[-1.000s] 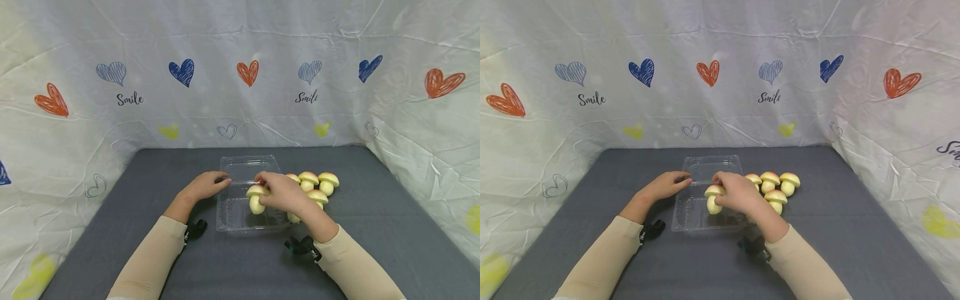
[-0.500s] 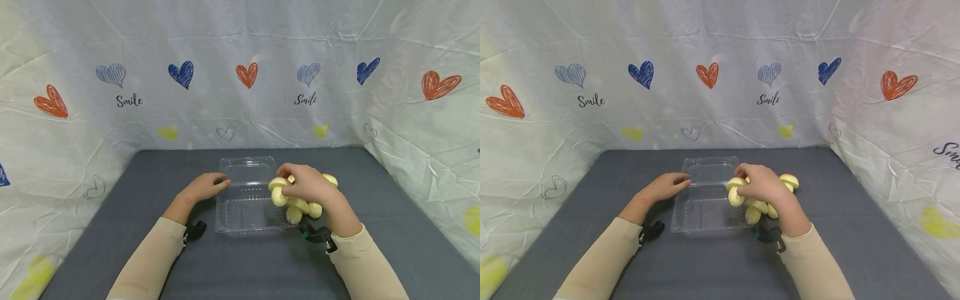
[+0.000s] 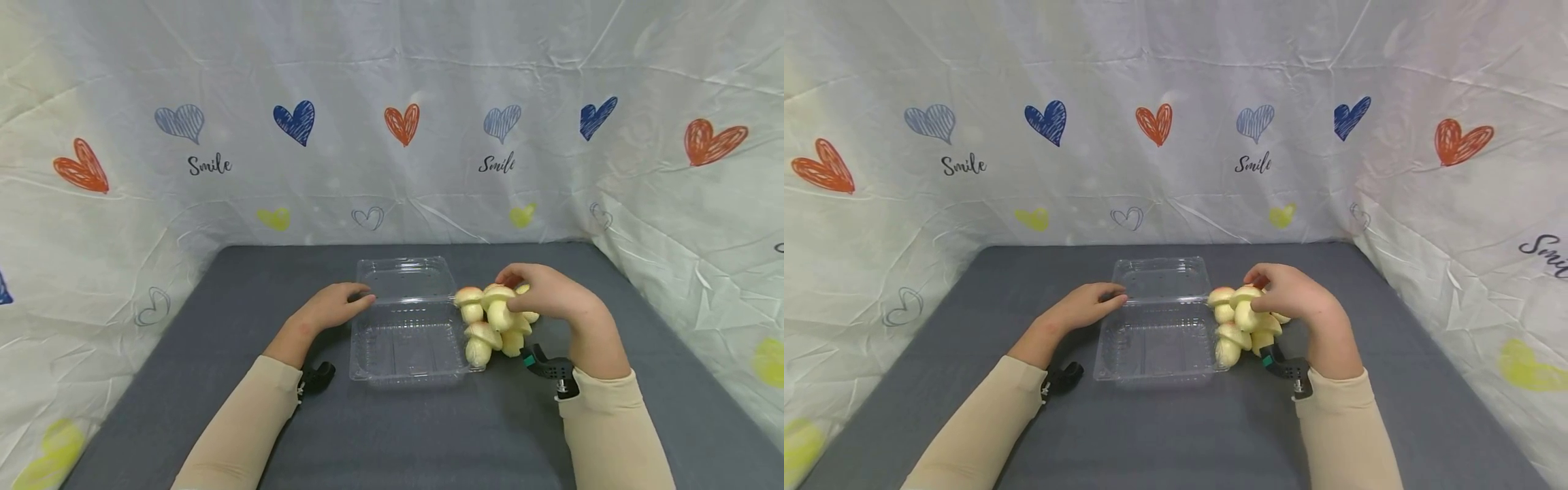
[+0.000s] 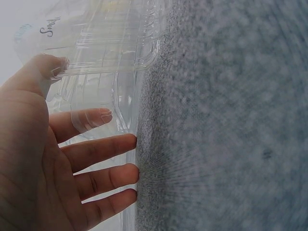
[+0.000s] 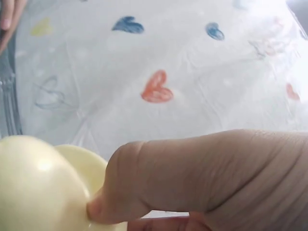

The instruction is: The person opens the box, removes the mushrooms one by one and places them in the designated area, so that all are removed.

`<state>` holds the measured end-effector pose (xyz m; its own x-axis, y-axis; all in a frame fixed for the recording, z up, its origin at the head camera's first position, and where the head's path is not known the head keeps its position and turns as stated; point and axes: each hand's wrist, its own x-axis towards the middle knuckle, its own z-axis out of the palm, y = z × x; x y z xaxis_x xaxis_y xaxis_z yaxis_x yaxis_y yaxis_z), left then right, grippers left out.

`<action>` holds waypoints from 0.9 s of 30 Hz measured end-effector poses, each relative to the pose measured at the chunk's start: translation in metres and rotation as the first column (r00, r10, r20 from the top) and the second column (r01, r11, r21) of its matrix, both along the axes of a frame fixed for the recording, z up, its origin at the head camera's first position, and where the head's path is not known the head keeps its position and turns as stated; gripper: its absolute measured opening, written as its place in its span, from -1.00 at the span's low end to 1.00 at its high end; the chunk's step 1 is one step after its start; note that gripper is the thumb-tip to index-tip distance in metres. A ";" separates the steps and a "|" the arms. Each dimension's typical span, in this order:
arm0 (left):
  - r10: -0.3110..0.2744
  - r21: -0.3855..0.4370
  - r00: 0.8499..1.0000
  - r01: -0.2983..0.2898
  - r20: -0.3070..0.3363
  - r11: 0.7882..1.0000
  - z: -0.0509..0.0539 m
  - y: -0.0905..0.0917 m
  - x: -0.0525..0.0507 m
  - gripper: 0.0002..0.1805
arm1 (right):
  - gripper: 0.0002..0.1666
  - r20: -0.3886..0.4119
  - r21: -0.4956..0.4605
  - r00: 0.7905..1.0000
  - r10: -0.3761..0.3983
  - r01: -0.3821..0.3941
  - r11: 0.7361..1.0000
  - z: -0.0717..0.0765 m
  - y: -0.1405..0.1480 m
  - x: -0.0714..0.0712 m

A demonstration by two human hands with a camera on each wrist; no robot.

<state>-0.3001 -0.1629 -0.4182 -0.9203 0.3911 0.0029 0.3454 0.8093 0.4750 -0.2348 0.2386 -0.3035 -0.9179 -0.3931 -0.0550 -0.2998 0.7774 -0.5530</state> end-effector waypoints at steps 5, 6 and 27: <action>-0.003 0.005 1.000 0.003 -0.004 1.000 -0.001 0.000 -0.001 -0.34 | -0.45 0.043 0.014 0.999 -0.017 0.016 1.000 0.002 0.023 0.001; -0.006 0.004 1.000 0.006 -0.007 1.000 -0.001 0.000 0.000 -0.34 | -0.44 0.062 0.015 0.998 -0.023 0.022 1.000 0.002 0.027 0.001; -0.008 0.009 1.000 0.008 -0.005 1.000 -0.002 0.000 0.000 -0.35 | -0.38 0.342 0.034 0.920 -0.190 0.190 0.981 -0.010 0.076 -0.002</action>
